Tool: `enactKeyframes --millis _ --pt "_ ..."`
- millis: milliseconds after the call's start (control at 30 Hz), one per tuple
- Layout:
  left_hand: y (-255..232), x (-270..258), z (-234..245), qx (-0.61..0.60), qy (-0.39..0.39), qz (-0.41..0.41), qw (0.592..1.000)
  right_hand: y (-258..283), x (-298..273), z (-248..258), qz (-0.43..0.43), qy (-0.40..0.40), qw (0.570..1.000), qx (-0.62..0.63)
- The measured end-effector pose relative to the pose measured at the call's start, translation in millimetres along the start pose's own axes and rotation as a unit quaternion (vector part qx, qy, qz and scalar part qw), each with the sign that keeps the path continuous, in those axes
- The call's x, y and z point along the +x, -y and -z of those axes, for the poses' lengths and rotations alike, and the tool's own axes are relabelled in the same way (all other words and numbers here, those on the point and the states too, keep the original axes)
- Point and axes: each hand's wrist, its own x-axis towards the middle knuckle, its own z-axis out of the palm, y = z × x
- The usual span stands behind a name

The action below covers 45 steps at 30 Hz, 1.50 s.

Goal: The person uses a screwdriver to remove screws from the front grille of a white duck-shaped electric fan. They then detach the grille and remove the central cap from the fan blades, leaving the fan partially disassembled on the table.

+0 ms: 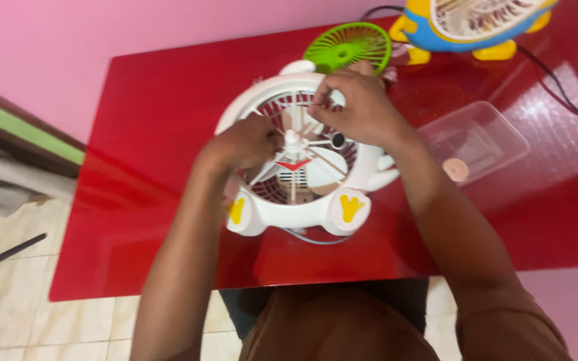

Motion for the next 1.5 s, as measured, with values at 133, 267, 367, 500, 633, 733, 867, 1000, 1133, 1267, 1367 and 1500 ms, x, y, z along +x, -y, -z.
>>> enactKeyframes --millis 133,267,367,500,633,733,867,1000,1133,1267,1367,1500 --pt "-1.3 -1.5 2.5 0.004 -0.005 -0.005 1.000 -16.2 -4.8 13.4 0.026 -0.018 0.993 0.112" --pt "-11.7 -8.8 7.5 -0.032 -0.003 0.043 0.999 -37.7 -32.5 68.4 -0.060 -0.077 0.992 0.083" --pt "-13.6 -13.4 11.1 -0.037 0.010 0.061 0.997 -51.7 -78.9 107.0 -0.112 -0.009 0.986 -0.126" --pt "-16.1 -7.3 18.0 -0.035 0.019 0.030 0.999 -58.6 -129.3 117.6 -0.308 0.234 0.903 -0.186" --pt "-12.1 -4.4 17.6 -0.004 0.026 0.021 0.999 -68.8 -153.5 104.9 -0.361 0.227 0.880 -0.208" --pt "-11.7 -5.0 20.1 0.041 0.014 -0.034 0.998 -87.5 -154.1 95.8 -0.287 0.192 0.918 -0.193" --pt "-13.9 -9.9 24.1 0.011 0.039 -0.007 0.999 -103.2 -155.2 94.6 -0.254 0.127 0.924 -0.257" --pt "-18.5 -18.4 24.8 -0.016 0.039 0.013 0.999 -91.3 -153.2 97.8 -0.214 0.084 0.910 -0.346" --pt "-17.8 -23.8 26.6 -0.011 0.036 -0.005 0.999 -73.9 -141.4 104.6 -0.387 0.282 0.805 -0.350" --pt "-14.5 -23.8 24.0 -0.003 0.024 -0.034 0.999 -68.3 -132.8 95.5 -0.430 0.331 0.786 -0.296" --pt "-13.5 -23.5 24.1 0.006 0.013 -0.032 0.999 -71.1 -125.6 86.9 -0.401 0.291 0.814 -0.304" --pt "-11.7 -25.1 21.4 0.016 0.006 -0.034 0.999 -72.4 -131.1 71.4 -0.417 0.260 0.823 -0.284"
